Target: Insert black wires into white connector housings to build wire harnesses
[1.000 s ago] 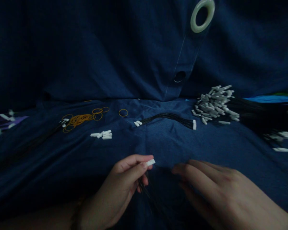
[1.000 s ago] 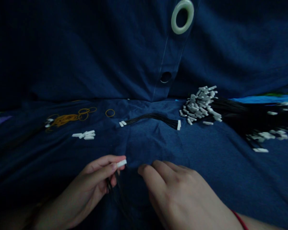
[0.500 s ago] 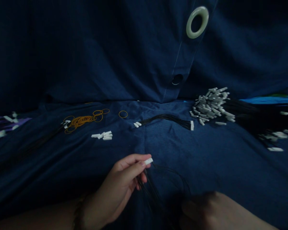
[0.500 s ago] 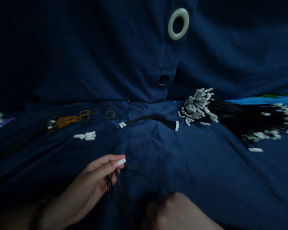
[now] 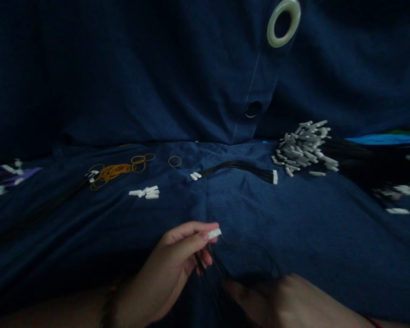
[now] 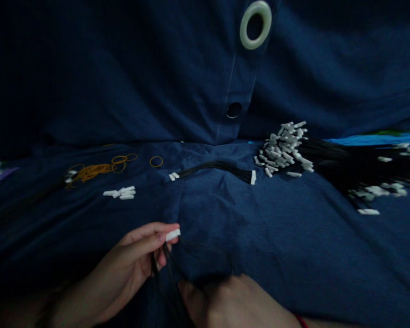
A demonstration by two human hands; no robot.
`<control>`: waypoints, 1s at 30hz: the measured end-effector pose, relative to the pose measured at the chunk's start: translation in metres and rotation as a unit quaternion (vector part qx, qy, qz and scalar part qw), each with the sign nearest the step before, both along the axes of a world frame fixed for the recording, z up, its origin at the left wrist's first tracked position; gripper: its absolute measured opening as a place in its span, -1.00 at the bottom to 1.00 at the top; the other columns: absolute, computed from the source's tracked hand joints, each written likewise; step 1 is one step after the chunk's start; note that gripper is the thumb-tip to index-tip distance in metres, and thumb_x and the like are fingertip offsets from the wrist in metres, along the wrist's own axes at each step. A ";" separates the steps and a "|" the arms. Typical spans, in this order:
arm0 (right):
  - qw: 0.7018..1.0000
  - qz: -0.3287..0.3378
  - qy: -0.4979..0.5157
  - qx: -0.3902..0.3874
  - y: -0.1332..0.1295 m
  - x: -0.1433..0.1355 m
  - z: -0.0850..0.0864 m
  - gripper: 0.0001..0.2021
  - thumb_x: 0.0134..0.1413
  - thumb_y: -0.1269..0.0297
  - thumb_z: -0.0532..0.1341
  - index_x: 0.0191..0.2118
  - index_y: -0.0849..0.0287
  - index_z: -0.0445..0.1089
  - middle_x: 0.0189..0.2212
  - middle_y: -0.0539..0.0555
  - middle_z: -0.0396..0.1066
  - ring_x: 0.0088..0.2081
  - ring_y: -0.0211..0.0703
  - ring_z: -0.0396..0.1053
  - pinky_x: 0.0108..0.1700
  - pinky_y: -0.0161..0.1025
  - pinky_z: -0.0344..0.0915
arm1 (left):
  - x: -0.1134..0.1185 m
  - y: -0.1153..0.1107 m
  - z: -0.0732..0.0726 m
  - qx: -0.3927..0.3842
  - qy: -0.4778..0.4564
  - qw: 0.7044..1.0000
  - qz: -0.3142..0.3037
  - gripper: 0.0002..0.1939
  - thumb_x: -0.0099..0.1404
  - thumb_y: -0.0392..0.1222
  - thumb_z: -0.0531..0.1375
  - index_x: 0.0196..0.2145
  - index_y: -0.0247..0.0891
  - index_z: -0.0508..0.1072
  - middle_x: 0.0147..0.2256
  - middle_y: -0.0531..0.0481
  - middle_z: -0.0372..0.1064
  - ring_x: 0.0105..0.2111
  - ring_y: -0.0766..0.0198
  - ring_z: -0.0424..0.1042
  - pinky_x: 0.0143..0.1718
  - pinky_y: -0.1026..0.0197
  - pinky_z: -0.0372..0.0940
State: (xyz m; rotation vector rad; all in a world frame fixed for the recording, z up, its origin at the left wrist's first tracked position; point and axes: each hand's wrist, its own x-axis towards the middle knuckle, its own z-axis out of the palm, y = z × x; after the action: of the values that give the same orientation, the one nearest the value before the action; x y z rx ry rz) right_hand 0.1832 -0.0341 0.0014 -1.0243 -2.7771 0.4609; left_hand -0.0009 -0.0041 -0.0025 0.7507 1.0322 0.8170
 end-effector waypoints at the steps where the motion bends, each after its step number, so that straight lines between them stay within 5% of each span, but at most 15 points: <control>1: 0.999 -0.034 0.002 0.013 0.000 0.000 0.001 -0.70 -0.21 0.52 0.09 -0.26 0.15 0.36 -0.60 -0.07 0.40 -0.72 -0.31 0.24 -0.73 -0.28 -0.16 | 0.000 0.000 0.000 -0.001 -0.002 1.000 -0.003 -0.82 0.18 -0.18 0.15 -0.28 -0.26 0.48 -0.39 0.01 0.32 -0.45 0.41 0.23 -0.42 0.32 0.08; 5: 0.984 -0.131 0.058 -0.106 0.004 -0.004 0.014 -0.75 -0.06 0.48 0.05 -0.29 0.06 0.38 -0.49 -0.09 0.42 -0.50 -0.29 0.37 -0.54 -0.38 0.09 | 0.004 -0.002 0.002 0.013 0.010 1.000 -0.007 -0.83 0.16 -0.20 0.17 -0.29 -0.25 0.49 -0.46 0.04 0.33 -0.50 0.42 0.25 -0.47 0.34 0.07; 10: 0.921 -0.123 0.204 -0.308 0.017 -0.014 0.017 -0.76 0.14 0.41 -0.04 -0.49 0.23 0.26 -0.59 -0.08 0.24 -0.52 -0.42 0.19 -0.47 -0.48 0.08 | 0.006 -0.003 0.002 0.033 0.001 0.999 -0.009 -0.84 0.14 -0.21 0.17 -0.32 -0.25 0.50 -0.51 0.05 0.33 -0.52 0.41 0.25 -0.49 0.35 0.08; 20: 0.828 -0.163 0.324 -0.428 0.020 -0.017 -0.001 -0.88 0.03 0.44 0.04 -0.42 0.31 0.29 -0.54 0.00 0.29 -0.48 -0.36 0.24 -0.40 -0.42 0.18 | 0.004 -0.002 0.001 0.039 0.017 0.999 -0.010 -0.86 0.10 -0.22 0.21 -0.35 -0.25 0.53 -0.49 0.04 0.32 -0.48 0.37 0.18 -0.42 0.30 0.06; 30: 0.865 -0.179 0.282 -0.373 0.014 -0.017 -0.001 -0.86 0.02 0.49 0.01 -0.30 0.25 0.25 -0.47 -0.01 0.27 -0.48 -0.37 0.20 -0.45 -0.43 0.15 | 0.004 -0.001 0.000 0.010 0.000 1.000 0.016 -0.83 0.10 -0.21 0.21 -0.31 -0.23 0.51 -0.43 0.04 0.36 -0.46 0.39 0.20 -0.40 0.29 0.06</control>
State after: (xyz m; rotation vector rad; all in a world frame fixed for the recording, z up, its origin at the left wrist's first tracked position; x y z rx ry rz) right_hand 0.1664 -0.0203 0.0004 -1.2273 -1.8248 1.5489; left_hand 0.0034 -0.0048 -0.0020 0.7524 1.0385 0.8552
